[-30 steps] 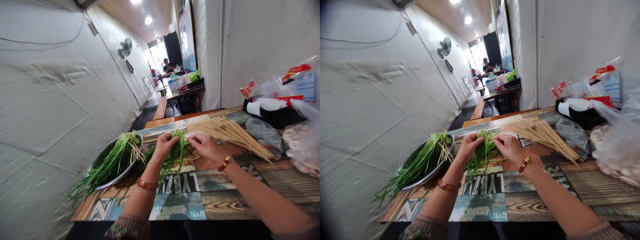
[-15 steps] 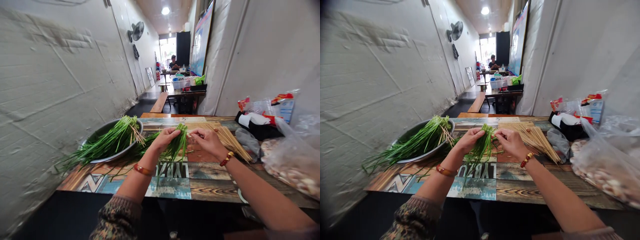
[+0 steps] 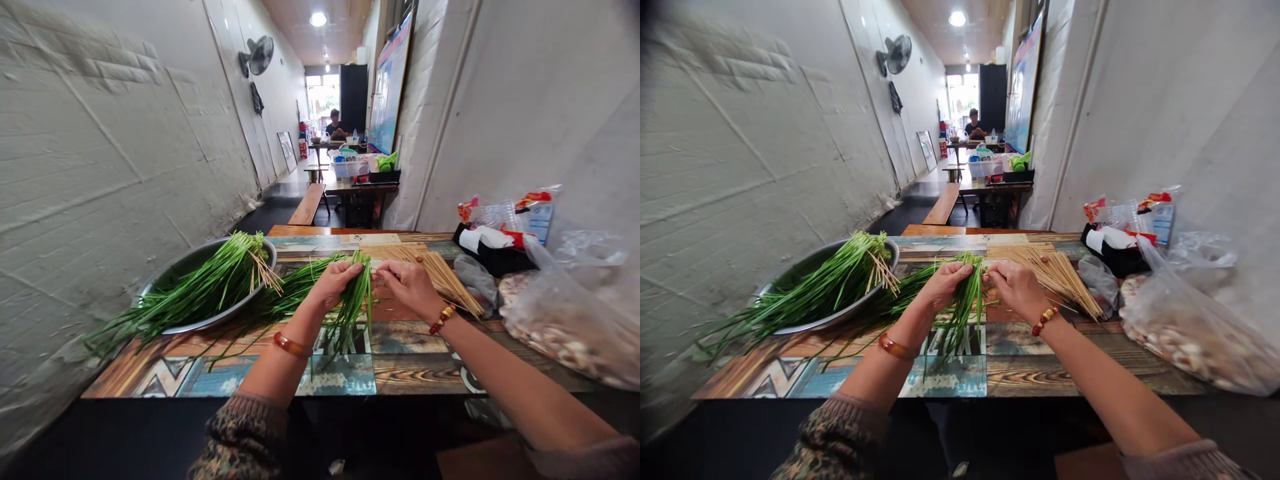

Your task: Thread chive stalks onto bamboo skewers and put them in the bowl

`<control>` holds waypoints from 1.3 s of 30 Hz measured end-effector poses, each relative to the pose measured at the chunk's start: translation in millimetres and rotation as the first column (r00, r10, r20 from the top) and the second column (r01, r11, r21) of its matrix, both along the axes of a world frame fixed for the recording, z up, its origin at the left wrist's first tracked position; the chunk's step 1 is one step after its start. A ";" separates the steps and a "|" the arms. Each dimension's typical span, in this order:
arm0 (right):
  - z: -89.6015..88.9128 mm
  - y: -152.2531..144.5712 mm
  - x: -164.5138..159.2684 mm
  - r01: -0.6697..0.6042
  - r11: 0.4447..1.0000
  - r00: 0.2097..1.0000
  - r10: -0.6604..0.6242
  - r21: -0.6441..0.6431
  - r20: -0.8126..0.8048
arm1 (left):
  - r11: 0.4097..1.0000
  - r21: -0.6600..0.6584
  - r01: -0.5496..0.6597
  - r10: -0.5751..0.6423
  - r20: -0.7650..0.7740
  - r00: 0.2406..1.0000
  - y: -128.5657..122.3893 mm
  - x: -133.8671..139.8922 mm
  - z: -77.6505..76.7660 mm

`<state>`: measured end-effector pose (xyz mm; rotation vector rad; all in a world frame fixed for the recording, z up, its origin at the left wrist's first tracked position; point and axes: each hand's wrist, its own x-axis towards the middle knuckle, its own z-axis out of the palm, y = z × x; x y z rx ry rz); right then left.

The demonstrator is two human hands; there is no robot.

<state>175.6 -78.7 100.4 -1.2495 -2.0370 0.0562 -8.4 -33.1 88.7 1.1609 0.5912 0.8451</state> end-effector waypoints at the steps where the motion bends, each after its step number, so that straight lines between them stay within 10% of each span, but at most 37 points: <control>1: -1.7 -0.3 -0.1 0.014 0.999 0.999 -0.016 0.032 0.036 | 1.000 0.006 0.005 -0.005 0.000 1.000 0.0 0.8 -0.1; 6: -6.8 0.6 1.3 0.056 0.992 0.978 -0.077 0.111 0.195 | 1.000 0.010 0.014 -0.014 0.004 1.000 1.3 3.1 -0.1; 15: 7.1 1.7 5.9 0.011 0.999 0.999 -0.013 -0.050 -0.041 | 0.996 0.048 -0.069 0.063 0.109 0.992 5.7 -0.7 5.7; 39: 14.4 -15.6 -17.2 0.010 0.997 1.000 -0.012 -0.081 -0.028 | 0.992 0.109 -0.066 0.065 0.021 0.998 -17.8 -6.4 6.2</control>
